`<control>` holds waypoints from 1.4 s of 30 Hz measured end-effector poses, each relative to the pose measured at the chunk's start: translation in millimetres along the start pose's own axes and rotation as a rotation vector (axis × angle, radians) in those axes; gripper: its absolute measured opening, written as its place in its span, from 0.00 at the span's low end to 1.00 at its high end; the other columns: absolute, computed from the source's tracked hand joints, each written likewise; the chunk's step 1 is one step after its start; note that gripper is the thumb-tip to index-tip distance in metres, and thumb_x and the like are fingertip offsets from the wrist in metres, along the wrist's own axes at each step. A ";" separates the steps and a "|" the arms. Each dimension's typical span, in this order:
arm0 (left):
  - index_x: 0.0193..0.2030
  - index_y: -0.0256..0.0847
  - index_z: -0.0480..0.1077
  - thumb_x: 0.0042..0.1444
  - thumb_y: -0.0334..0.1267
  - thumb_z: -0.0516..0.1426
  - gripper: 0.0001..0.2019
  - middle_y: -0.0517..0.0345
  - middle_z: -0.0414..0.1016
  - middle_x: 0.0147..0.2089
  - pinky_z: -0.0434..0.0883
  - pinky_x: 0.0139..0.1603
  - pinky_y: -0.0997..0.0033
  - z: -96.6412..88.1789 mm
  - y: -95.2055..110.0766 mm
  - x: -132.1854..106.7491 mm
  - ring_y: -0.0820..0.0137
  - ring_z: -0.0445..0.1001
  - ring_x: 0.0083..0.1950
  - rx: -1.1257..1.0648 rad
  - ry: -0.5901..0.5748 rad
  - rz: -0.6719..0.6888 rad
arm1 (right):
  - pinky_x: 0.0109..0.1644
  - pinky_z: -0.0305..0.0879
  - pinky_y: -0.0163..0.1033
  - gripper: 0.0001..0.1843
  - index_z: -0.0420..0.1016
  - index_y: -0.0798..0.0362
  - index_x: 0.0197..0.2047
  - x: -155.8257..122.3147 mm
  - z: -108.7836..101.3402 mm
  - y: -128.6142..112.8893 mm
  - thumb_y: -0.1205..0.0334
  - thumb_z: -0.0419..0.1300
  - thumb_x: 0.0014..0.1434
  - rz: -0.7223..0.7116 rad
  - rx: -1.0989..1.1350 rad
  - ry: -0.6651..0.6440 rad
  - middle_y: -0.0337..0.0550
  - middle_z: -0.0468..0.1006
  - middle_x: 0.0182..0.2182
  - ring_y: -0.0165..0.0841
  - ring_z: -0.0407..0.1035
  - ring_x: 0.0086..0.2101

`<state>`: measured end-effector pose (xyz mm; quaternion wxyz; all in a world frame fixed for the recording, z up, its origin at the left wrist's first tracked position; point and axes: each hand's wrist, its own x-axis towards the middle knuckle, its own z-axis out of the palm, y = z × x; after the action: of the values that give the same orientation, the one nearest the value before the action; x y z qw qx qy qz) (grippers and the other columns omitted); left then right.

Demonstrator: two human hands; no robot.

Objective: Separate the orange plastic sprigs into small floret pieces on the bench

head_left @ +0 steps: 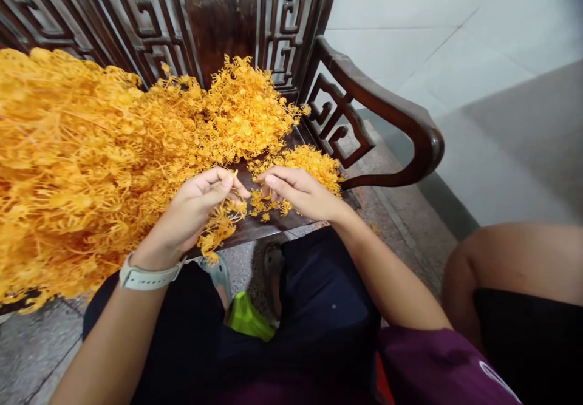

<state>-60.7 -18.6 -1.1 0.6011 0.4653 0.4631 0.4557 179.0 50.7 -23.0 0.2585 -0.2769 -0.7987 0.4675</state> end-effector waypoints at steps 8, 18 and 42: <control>0.44 0.44 0.83 0.65 0.46 0.66 0.09 0.55 0.80 0.45 0.69 0.40 0.75 5.9 -4.7 -0.8 0.73 0.72 0.40 -0.118 -0.002 -0.022 | 0.42 0.66 0.39 0.18 0.78 0.54 0.50 3.9 29.7 -6.3 0.48 0.68 0.68 -0.164 -0.059 0.027 0.40 0.75 0.37 0.31 0.69 0.36; 0.41 0.41 0.77 0.68 0.44 0.63 0.09 0.59 0.72 0.40 0.64 0.30 0.80 7.4 -4.7 0.1 0.78 0.61 0.30 -0.092 0.129 0.028 | 0.36 0.62 0.37 0.12 0.81 0.53 0.38 10.4 37.5 -7.3 0.53 0.71 0.66 -0.149 0.148 0.197 0.37 0.74 0.32 0.28 0.66 0.31; 0.33 0.37 0.68 0.65 0.42 0.64 0.14 0.67 0.54 0.23 0.45 0.21 0.79 3.1 13.9 -16.2 0.82 0.47 0.20 -0.401 -0.310 -0.188 | 0.44 0.63 0.37 0.11 0.78 0.56 0.39 13.5 44.5 -0.2 0.58 0.71 0.64 -0.047 0.843 -0.294 0.39 0.75 0.35 0.29 0.68 0.36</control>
<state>-61.8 -32.8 15.1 0.7847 0.3559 0.3074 0.4038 139.5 32.9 -39.8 0.2431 -0.0597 -0.5725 0.7807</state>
